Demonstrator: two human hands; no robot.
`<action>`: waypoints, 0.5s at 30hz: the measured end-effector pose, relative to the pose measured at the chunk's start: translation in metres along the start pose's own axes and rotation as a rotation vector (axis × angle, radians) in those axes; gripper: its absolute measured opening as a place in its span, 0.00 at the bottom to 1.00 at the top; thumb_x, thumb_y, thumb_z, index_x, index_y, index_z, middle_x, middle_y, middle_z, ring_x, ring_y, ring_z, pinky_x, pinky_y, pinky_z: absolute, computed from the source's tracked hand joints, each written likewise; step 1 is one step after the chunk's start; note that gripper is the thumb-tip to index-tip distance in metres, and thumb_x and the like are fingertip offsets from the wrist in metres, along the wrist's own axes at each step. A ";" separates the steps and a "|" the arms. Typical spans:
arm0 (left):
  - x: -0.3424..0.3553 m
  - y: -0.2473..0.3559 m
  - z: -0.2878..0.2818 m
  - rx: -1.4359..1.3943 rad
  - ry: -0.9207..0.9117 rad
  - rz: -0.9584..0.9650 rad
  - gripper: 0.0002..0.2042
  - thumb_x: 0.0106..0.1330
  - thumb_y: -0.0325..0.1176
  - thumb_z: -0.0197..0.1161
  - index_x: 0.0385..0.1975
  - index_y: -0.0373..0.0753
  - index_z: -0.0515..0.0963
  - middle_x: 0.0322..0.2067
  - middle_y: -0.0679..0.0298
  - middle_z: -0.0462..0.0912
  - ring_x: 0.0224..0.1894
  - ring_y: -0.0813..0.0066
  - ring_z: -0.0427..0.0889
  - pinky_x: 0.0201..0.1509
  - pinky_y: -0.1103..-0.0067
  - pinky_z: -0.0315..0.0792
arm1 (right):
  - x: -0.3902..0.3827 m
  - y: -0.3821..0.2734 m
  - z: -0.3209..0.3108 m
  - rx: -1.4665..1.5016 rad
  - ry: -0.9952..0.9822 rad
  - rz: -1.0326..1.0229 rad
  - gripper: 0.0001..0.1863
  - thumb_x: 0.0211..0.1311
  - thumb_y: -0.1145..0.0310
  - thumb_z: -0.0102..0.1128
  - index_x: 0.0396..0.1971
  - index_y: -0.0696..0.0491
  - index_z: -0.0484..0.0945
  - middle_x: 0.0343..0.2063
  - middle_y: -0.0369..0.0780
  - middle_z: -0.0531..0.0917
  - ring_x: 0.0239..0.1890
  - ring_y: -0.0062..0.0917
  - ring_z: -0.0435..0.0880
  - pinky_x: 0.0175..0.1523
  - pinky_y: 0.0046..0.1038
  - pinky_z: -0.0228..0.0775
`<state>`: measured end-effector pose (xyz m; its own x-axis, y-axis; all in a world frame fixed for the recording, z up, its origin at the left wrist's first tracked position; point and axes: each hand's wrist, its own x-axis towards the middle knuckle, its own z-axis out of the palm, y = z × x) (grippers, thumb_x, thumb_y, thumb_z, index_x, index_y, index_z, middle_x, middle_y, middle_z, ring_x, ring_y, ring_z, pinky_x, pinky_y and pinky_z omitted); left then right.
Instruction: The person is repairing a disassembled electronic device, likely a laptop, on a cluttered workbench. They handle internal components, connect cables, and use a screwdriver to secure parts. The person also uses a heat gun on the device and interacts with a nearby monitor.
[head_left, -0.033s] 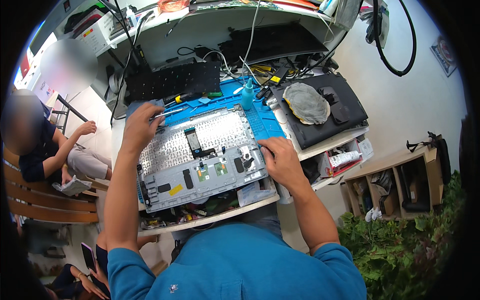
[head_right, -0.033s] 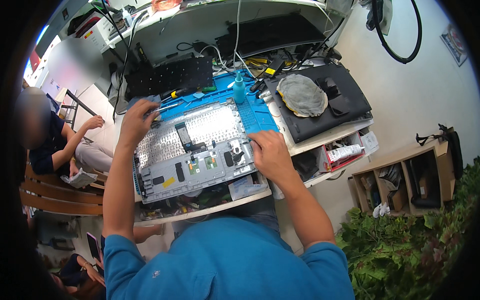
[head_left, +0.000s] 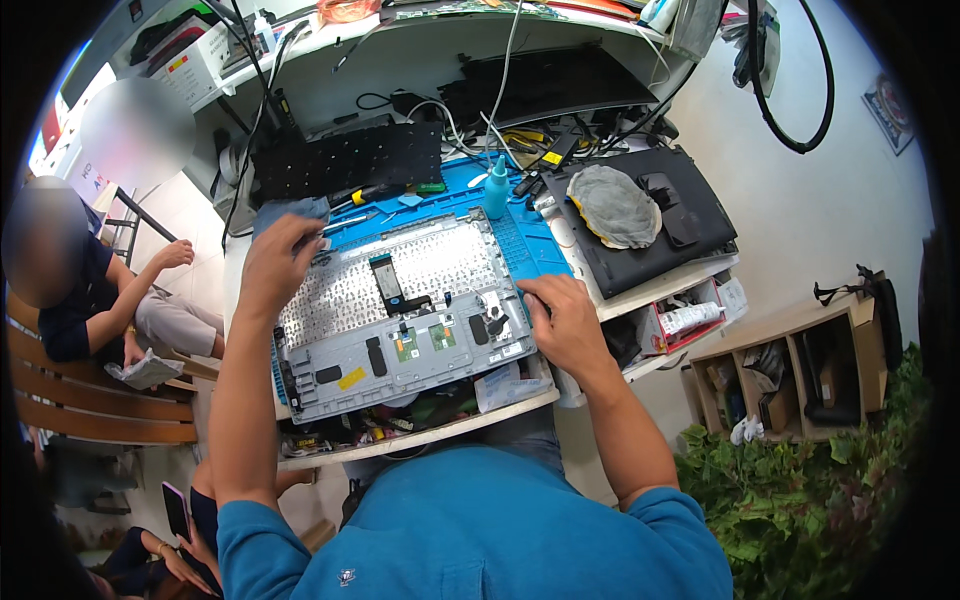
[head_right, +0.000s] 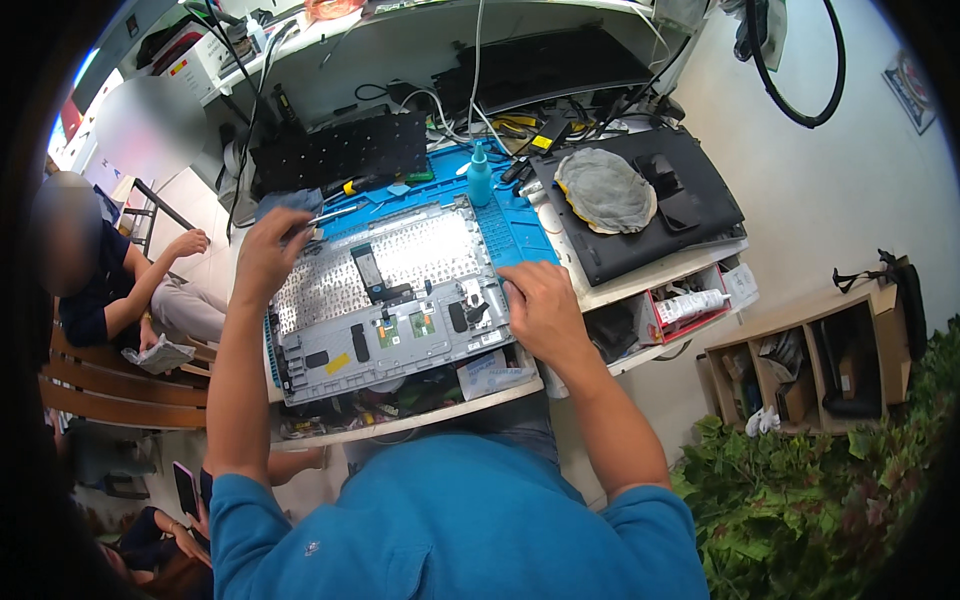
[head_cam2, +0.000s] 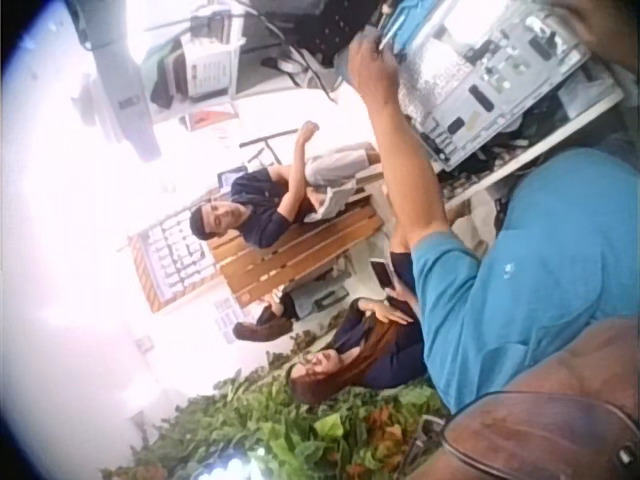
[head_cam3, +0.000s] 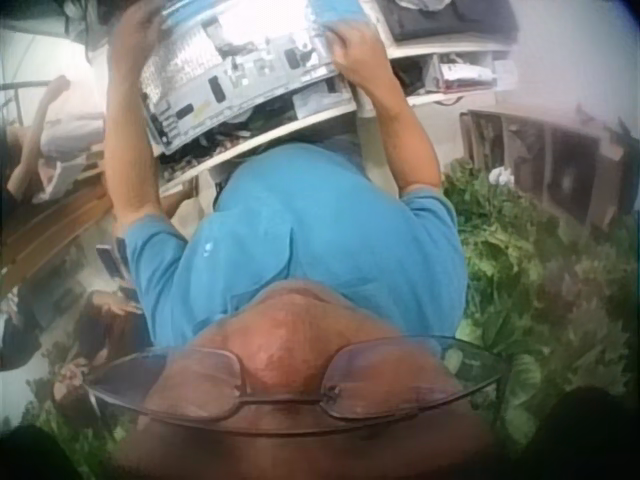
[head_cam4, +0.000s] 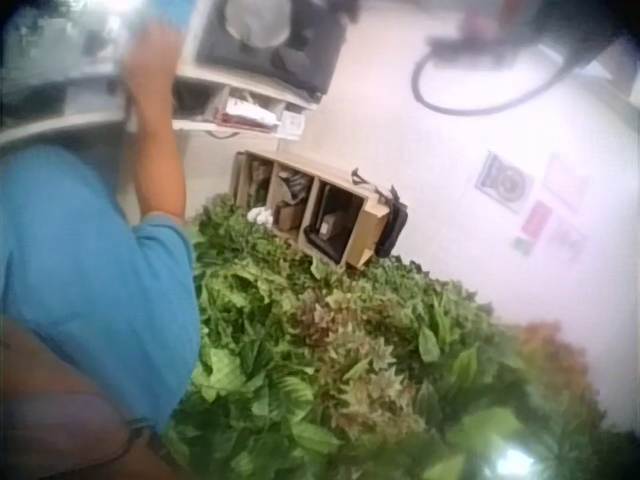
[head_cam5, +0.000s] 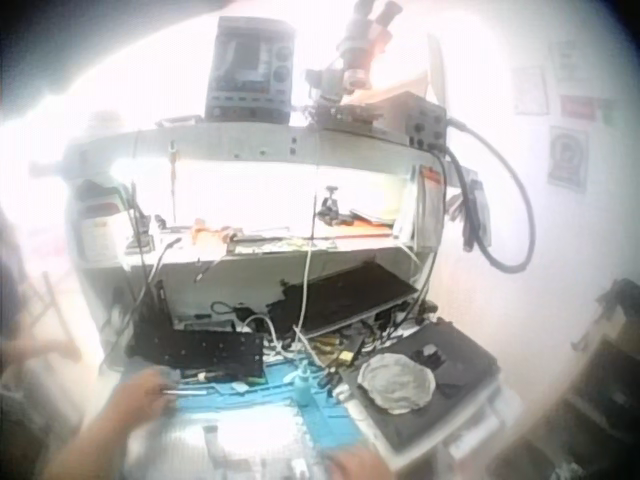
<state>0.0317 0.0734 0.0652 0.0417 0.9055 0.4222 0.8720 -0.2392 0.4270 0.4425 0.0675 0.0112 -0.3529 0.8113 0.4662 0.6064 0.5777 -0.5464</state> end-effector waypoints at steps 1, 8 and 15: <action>-0.015 -0.003 -0.005 -0.040 0.077 0.067 0.07 0.67 0.29 0.72 0.41 0.36 0.86 0.33 0.58 0.87 0.33 0.63 0.86 0.40 0.73 0.78 | -0.002 0.001 0.002 0.009 0.027 0.001 0.10 0.66 0.75 0.60 0.44 0.57 0.86 0.38 0.43 0.88 0.44 0.40 0.83 0.56 0.41 0.68; -0.152 -0.014 -0.051 -0.294 0.344 -0.399 0.15 0.73 0.37 0.72 0.27 0.33 0.83 0.15 0.74 0.72 0.18 0.88 0.66 0.23 0.84 0.57 | -0.011 0.014 0.013 0.066 0.107 0.037 0.11 0.68 0.75 0.60 0.45 0.54 0.87 0.37 0.40 0.88 0.43 0.36 0.83 0.57 0.39 0.68; -0.202 -0.045 -0.023 -0.641 0.409 -0.532 0.19 0.79 0.44 0.65 0.27 0.36 0.81 0.15 0.77 0.67 0.17 0.91 0.61 0.23 0.85 0.51 | -0.005 0.018 0.010 0.109 0.090 0.053 0.11 0.67 0.77 0.61 0.45 0.56 0.88 0.36 0.41 0.88 0.40 0.35 0.83 0.53 0.35 0.70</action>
<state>-0.0277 -0.1070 -0.0207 -0.5680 0.7870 0.2407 0.2854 -0.0860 0.9546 0.4476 0.0746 -0.0078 -0.2541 0.8323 0.4926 0.5394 0.5447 -0.6421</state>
